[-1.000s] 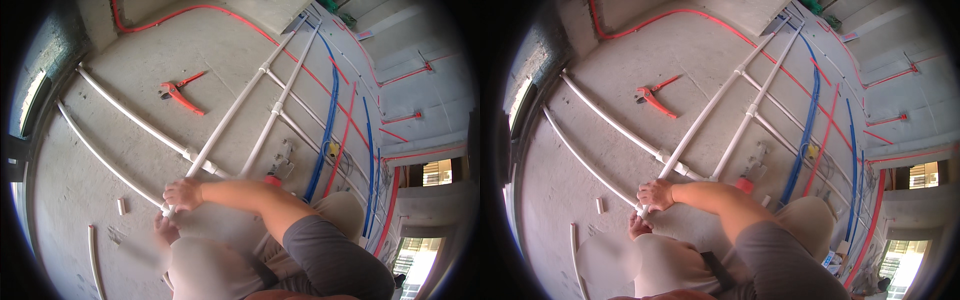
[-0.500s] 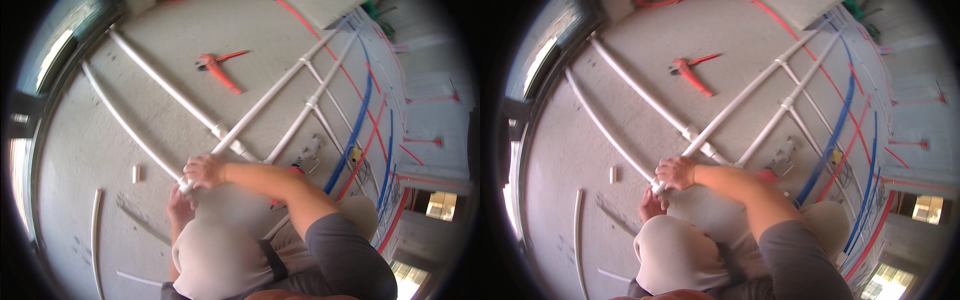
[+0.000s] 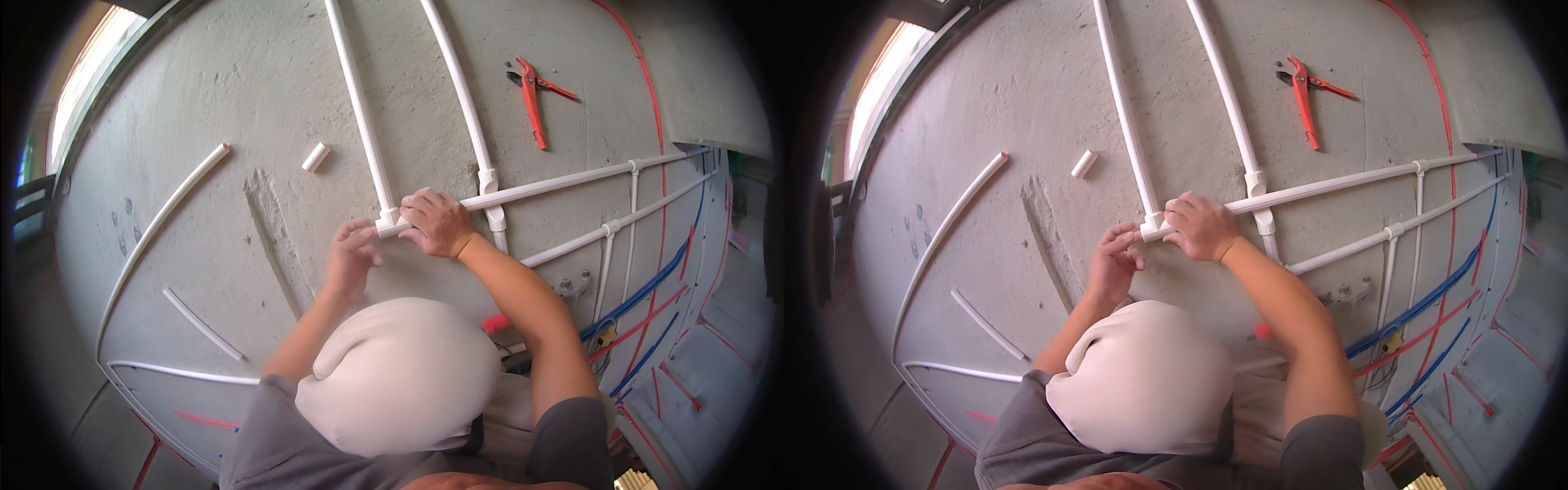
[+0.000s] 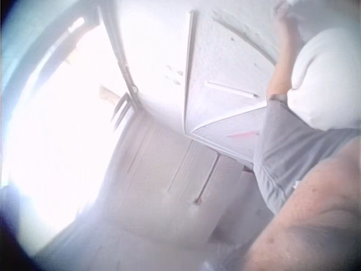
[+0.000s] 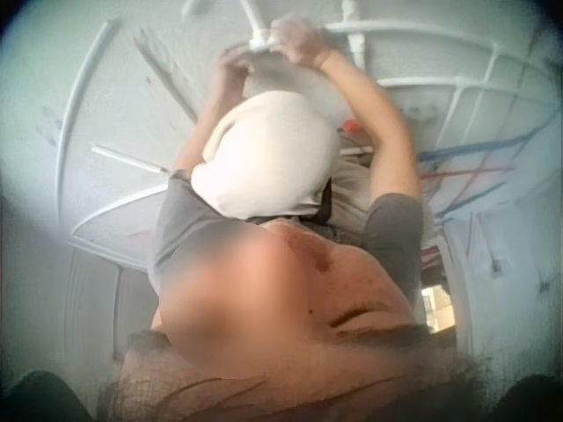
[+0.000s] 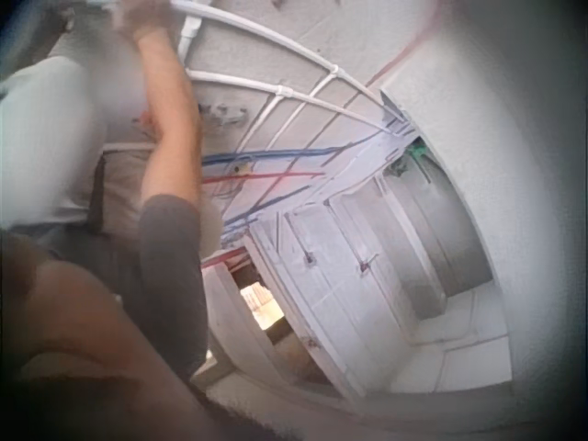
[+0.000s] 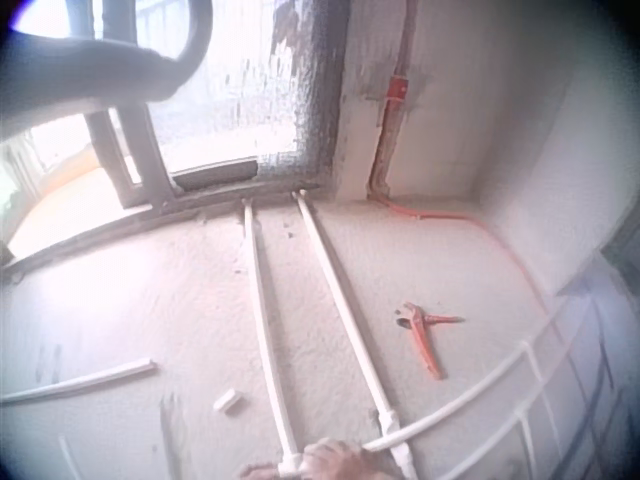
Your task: The person sweeps debris into a dustpan and disposes of it, then assembles white PVC pipes on the floor using connectors. The person cuts pipes with a pipe cutter and joins them into a rectangular frame, leaving the assembled frame on the floor.
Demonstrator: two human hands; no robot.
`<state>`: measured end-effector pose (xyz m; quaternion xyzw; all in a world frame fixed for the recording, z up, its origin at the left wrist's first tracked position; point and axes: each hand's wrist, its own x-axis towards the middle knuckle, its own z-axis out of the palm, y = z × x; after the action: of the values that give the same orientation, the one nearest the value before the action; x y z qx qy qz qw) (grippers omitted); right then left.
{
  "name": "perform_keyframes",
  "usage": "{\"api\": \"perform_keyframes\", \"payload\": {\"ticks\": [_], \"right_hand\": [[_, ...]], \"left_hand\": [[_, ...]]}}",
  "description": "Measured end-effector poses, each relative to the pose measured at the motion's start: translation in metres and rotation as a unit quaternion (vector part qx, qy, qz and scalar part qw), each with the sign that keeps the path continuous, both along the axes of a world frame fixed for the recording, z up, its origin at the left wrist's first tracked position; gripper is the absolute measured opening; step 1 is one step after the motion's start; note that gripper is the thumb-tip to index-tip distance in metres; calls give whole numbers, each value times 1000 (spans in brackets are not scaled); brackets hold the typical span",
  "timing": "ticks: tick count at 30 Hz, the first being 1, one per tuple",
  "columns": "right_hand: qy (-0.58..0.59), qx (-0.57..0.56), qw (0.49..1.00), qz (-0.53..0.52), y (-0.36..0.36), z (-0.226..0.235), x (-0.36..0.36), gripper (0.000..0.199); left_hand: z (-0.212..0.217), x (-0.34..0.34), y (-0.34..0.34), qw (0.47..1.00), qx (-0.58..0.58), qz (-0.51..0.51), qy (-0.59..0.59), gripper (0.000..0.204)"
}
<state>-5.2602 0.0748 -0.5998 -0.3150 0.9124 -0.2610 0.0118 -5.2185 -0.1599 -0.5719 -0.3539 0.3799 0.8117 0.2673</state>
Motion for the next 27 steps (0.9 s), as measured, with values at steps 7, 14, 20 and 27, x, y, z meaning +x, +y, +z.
{"api": "perform_keyframes", "payload": {"ticks": [7, 14, 20, 27], "right_hand": [[-2, 4, 1000, 5, -4, -3, -2, 41], [-9, 1, 1000, 14, -3, -7, -2, 44], [-12, 18, 1000, 22, -3, -6, -1, 45], [-7, 20, 1000, 7, -10, 6, -1, 48]], "left_hand": [[-3, -1, -13, 906, -338, -236, 98, 25], [-21, -4, 5, 815, -451, -245, 268, 27], [-26, -15, 7, 791, -447, -319, 271, 24], [-33, -30, 3, 818, -397, -327, 260, 29]]}}
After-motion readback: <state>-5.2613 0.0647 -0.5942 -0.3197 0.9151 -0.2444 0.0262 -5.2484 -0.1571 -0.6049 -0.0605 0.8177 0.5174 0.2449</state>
